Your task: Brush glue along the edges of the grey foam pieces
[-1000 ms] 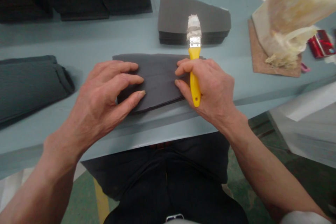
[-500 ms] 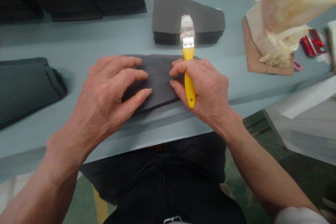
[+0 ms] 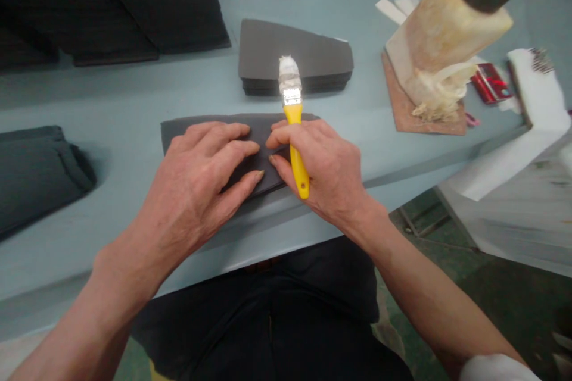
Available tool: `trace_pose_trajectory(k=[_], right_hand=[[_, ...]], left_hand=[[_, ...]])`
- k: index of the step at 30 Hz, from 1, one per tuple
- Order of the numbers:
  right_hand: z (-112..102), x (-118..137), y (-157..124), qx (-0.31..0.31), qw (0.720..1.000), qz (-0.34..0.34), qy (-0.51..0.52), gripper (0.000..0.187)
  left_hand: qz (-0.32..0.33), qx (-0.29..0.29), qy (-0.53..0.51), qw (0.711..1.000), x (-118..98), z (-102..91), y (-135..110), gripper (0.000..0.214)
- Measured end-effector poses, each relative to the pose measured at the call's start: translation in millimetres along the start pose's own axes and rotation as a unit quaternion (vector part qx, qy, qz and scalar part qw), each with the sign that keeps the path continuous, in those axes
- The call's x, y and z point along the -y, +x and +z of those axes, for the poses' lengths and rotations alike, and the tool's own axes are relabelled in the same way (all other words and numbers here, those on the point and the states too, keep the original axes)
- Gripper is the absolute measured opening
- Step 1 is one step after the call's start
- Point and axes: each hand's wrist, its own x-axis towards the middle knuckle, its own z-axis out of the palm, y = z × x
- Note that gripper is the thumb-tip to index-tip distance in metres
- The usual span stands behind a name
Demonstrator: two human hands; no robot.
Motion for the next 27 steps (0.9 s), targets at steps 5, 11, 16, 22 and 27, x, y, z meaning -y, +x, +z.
trace_pose_trajectory(k=[5,11,16,22,27], right_hand=[[1.6,-1.0,-0.8,-0.004,1.0,-0.009,0.006,0.019],[-0.3,-0.6,0.6,0.006,1.0,-0.008,0.003,0.02],[-4.1,-1.8,2.4,0.022,1.0,-0.016,0.0,0.021],[-4.4,-7.4,1.1,-0.01,1.0,-0.005,0.007,0.019],[-5.5,-18.3,0.1,-0.047,0.999,0.018,-0.004,0.016]], left_hand=[[-0.001,-0.004,0.015,1.0,-0.8,2.4,-0.1,0.039],[-0.032,-0.005,0.007,0.999,-4.5,5.1,2.0,0.038],[-0.033,-0.001,0.026,0.999,-4.7,5.5,1.2,0.041],[-0.017,-0.028,0.035,0.999,-3.4,8.9,-0.3,0.037],[-0.01,-0.046,0.03,0.998,-3.6,12.8,-1.6,0.034]])
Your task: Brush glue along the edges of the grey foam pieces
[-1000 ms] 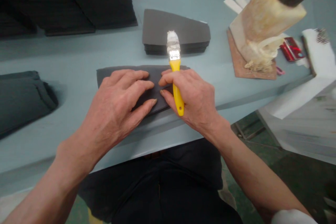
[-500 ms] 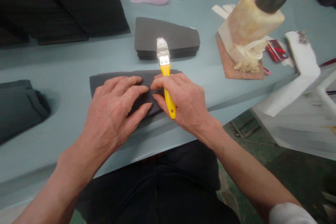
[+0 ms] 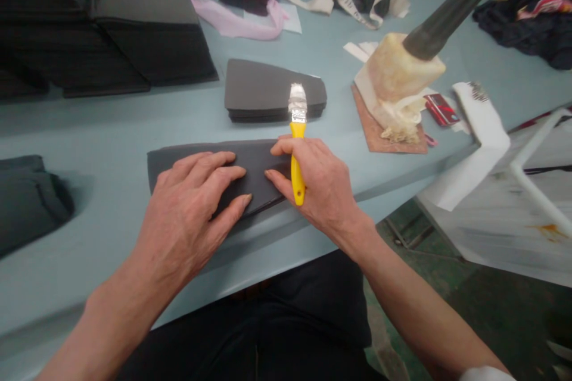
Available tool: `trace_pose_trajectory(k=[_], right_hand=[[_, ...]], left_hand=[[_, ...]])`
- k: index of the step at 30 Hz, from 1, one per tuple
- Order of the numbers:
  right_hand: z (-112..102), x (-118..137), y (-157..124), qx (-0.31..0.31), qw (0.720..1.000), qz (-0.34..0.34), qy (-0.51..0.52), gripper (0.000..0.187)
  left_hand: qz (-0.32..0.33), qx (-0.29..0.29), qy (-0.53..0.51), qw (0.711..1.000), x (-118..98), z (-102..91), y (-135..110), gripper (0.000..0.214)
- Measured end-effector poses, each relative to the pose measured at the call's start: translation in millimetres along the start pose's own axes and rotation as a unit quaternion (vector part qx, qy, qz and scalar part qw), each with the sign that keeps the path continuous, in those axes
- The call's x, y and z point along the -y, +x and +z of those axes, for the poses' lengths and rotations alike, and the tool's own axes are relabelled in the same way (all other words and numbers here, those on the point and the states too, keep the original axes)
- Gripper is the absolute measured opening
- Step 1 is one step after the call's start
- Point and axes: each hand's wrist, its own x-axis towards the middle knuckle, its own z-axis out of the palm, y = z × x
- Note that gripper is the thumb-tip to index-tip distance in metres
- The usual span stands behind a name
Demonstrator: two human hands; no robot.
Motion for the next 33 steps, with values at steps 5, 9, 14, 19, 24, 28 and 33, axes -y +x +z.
trace_pose_trajectory(k=[5,9,14,19,24,28,33], right_hand=[[0.1,-12.6,1.4,-0.027,0.999,0.017,-0.017,0.021],[1.3,-20.8,2.6,-0.036,0.998,0.046,-0.032,0.024],[2.5,-27.3,4.2,-0.04,0.996,0.072,-0.023,0.025],[0.1,-31.6,7.6,-0.023,0.995,0.092,-0.02,0.027],[-3.7,-32.2,11.0,0.018,0.991,0.129,-0.012,0.025],[-6.2,-33.8,12.9,0.037,0.989,0.141,0.005,0.025],[-9.2,-45.9,11.9,0.019,0.988,0.156,-0.007,0.028]], left_hand=[[-0.006,-0.005,0.006,1.0,-0.8,0.7,-0.7,0.033],[-0.011,0.0,0.009,1.0,-0.5,-0.6,-0.2,0.033],[-0.001,0.003,0.005,1.0,-0.1,-1.1,0.3,0.033],[-0.009,-0.007,-0.006,1.0,0.3,0.1,0.6,0.032],[-0.003,-0.008,-0.005,1.0,1.8,-0.1,0.8,0.031],[-0.001,-0.011,0.0,1.0,3.5,0.2,0.0,0.03],[-0.002,0.009,0.003,1.0,3.8,-1.1,1.1,0.037]])
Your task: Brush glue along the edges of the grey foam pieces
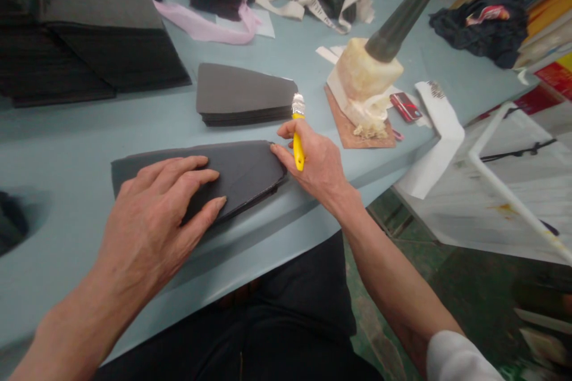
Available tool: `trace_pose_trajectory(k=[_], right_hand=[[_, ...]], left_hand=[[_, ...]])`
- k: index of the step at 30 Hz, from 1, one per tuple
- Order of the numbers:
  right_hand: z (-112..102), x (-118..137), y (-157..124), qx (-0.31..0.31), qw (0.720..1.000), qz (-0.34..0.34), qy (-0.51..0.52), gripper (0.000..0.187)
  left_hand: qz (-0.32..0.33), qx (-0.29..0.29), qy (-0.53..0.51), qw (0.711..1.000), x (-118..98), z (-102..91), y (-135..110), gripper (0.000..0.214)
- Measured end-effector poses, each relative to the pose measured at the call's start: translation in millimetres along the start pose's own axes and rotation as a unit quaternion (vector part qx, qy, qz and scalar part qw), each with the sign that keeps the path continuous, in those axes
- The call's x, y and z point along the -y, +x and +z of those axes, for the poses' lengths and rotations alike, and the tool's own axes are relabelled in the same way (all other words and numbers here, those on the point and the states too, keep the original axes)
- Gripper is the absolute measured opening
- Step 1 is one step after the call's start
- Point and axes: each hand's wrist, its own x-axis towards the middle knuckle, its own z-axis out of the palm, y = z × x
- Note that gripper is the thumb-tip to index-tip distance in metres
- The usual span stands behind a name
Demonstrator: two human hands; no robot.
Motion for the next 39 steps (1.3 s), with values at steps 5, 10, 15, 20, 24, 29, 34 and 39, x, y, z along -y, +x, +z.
trace_pose_trajectory(k=[5,10,15,20,24,29,34,39], right_hand=[[0.7,-11.5,-6.8,-0.002,0.999,0.022,0.025,0.027],[2.7,-16.6,-13.2,-0.057,0.995,0.004,0.083,0.025],[0.0,-11.1,-7.1,-0.083,0.992,-0.031,0.086,0.03],[-1.5,8.4,4.8,-0.042,0.996,-0.049,0.06,0.035],[-1.5,19.7,15.6,0.029,0.999,-0.031,0.02,0.037],[-2.5,22.1,23.9,0.071,0.997,-0.012,-0.011,0.036],[-2.9,19.5,29.0,0.072,0.996,0.002,-0.047,0.034],[-5.3,16.7,30.5,0.043,0.996,0.015,-0.072,0.028]], left_hand=[[-0.002,0.003,-0.005,1.0,-2.2,-1.6,0.7,0.04],[0.012,-0.013,0.011,1.0,-1.3,-1.1,-1.0,0.036],[0.02,-0.021,0.022,0.999,-0.8,-0.7,-1.2,0.033],[0.019,-0.025,0.027,0.999,0.2,1.2,-2.3,0.032],[0.016,-0.023,0.031,0.999,0.6,2.1,-3.6,0.032],[0.016,-0.024,0.027,0.999,-1.4,2.1,-3.4,0.031],[0.016,-0.029,0.029,0.999,-3.3,3.2,-2.9,0.03],[0.017,-0.033,0.023,0.999,-4.1,3.7,-3.7,0.029]])
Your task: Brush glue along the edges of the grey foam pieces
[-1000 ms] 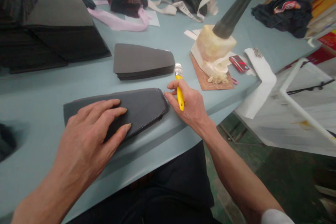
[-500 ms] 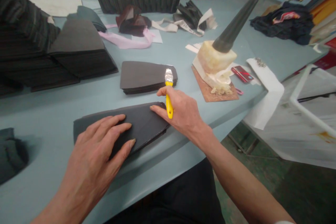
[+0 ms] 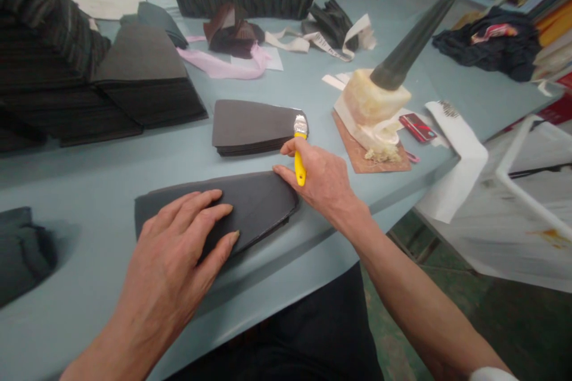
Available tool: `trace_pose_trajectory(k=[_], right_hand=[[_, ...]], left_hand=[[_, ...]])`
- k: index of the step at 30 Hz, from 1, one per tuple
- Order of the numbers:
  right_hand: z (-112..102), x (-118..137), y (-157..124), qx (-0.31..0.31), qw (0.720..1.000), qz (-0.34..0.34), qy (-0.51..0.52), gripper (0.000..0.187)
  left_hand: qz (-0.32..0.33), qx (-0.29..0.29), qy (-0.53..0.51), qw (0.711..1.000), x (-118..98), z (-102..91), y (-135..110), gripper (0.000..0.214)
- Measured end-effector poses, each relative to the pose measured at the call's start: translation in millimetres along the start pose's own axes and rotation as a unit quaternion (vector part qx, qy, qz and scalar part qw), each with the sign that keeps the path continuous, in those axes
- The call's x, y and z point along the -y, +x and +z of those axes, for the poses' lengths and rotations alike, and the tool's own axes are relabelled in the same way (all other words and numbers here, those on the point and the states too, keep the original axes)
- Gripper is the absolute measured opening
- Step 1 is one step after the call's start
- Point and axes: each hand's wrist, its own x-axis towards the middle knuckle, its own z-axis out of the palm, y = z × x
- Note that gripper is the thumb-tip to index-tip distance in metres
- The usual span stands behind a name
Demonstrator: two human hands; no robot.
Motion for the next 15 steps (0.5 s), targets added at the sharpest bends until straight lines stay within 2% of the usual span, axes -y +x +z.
trace_pose_trajectory(k=[4,7,9,15], right_hand=[[-1.4,7.1,-6.9,-0.048,0.999,-0.024,0.012,0.034],[2.2,16.5,-12.1,-0.051,0.995,-0.082,0.035,0.044],[6.0,21.0,-13.0,-0.041,0.993,-0.103,0.043,0.044],[11.7,23.1,-8.5,0.032,0.998,-0.04,0.044,0.035]], left_hand=[[-0.002,0.002,-0.001,1.0,-0.2,-0.4,0.5,0.029],[-0.005,-0.005,0.006,1.0,-1.0,-0.7,0.9,0.03],[-0.01,-0.007,0.004,1.0,-1.4,-0.5,0.7,0.032],[-0.025,0.002,-0.009,1.0,-1.5,0.9,-2.1,0.032]])
